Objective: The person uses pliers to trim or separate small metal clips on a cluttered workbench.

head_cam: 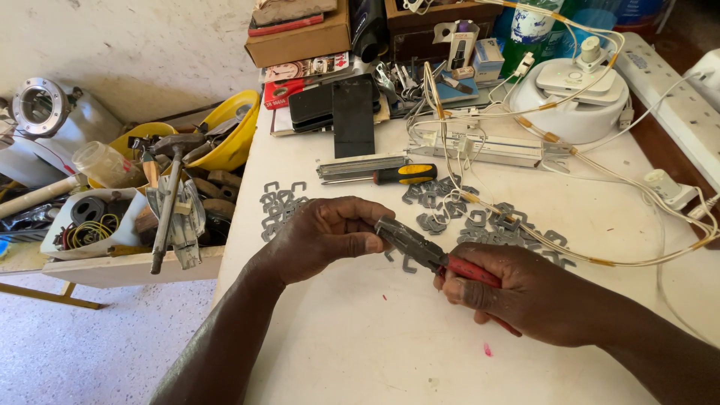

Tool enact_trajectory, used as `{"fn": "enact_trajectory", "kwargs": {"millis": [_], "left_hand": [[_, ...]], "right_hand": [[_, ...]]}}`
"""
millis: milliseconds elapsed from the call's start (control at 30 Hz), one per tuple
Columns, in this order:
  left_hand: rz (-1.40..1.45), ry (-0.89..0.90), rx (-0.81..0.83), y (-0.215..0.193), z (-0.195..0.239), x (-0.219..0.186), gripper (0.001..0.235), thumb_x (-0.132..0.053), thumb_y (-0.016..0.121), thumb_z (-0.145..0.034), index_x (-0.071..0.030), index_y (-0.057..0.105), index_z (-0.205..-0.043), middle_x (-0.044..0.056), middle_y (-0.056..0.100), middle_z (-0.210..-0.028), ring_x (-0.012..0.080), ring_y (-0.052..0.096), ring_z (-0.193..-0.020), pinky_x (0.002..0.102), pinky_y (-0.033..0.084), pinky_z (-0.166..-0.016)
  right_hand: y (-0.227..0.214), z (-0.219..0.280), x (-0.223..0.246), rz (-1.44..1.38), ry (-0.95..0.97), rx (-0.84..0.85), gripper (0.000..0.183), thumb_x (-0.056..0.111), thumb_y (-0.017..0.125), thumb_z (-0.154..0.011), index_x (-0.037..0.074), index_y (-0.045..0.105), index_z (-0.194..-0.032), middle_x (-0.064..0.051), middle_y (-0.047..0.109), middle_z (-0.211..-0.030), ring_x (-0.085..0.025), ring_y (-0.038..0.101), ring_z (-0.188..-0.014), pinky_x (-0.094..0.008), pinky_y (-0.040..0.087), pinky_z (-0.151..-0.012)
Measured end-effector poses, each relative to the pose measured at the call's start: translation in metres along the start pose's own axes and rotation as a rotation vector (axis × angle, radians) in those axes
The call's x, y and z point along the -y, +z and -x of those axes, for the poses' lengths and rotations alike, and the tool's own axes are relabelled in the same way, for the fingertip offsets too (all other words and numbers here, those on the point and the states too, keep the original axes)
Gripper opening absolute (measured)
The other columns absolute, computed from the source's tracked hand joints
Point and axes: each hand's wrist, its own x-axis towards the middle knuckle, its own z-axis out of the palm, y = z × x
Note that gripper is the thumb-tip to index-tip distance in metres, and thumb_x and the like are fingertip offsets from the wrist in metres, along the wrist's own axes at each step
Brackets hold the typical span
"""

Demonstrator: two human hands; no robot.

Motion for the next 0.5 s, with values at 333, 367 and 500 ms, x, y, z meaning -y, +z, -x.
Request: {"fn": "enact_trajectory", "kwargs": {"millis": [333,367,500], "left_hand": [[-0.006,0.056,0.011,0.002,0.001,-0.001,0.040,-0.008,0.076,-0.097,0.004,0.066,-0.134,0.014,0.077,-0.117,0.0205,0.075,-0.105,0.033,0.063,-0.098],[0.018,0.067,0.005,0.001,0.001,0.000,0.039,-0.006,0.076,-0.097,0.004,0.067,-0.133,0.016,0.077,-0.118,0.0240,0.076,-0.106,0.037,0.064,-0.101],[0.071,0.102,0.017,-0.002,0.001,0.004,0.038,-0.003,0.075,-0.097,0.005,0.067,-0.134,0.019,0.077,-0.122,0.0294,0.077,-0.111,0.044,0.066,-0.107]], "right_hand": [[0.015,-0.014,-0.023,-0.141,-0.130,-0.018,0.032,0.035,0.071,-0.098,0.004,0.076,-0.094,-0.012,0.068,-0.075,-0.021,0.064,-0.071,-0.036,0.055,-0.068],[0.016,-0.013,-0.023,-0.104,-0.154,-0.028,0.032,0.037,0.072,-0.098,0.006,0.076,-0.092,-0.010,0.067,-0.074,-0.019,0.064,-0.069,-0.034,0.055,-0.067],[0.020,-0.009,-0.019,0.015,-0.164,-0.059,0.037,0.047,0.068,-0.097,0.011,0.072,-0.090,-0.006,0.067,-0.072,-0.017,0.060,-0.066,-0.032,0.052,-0.065]]}}
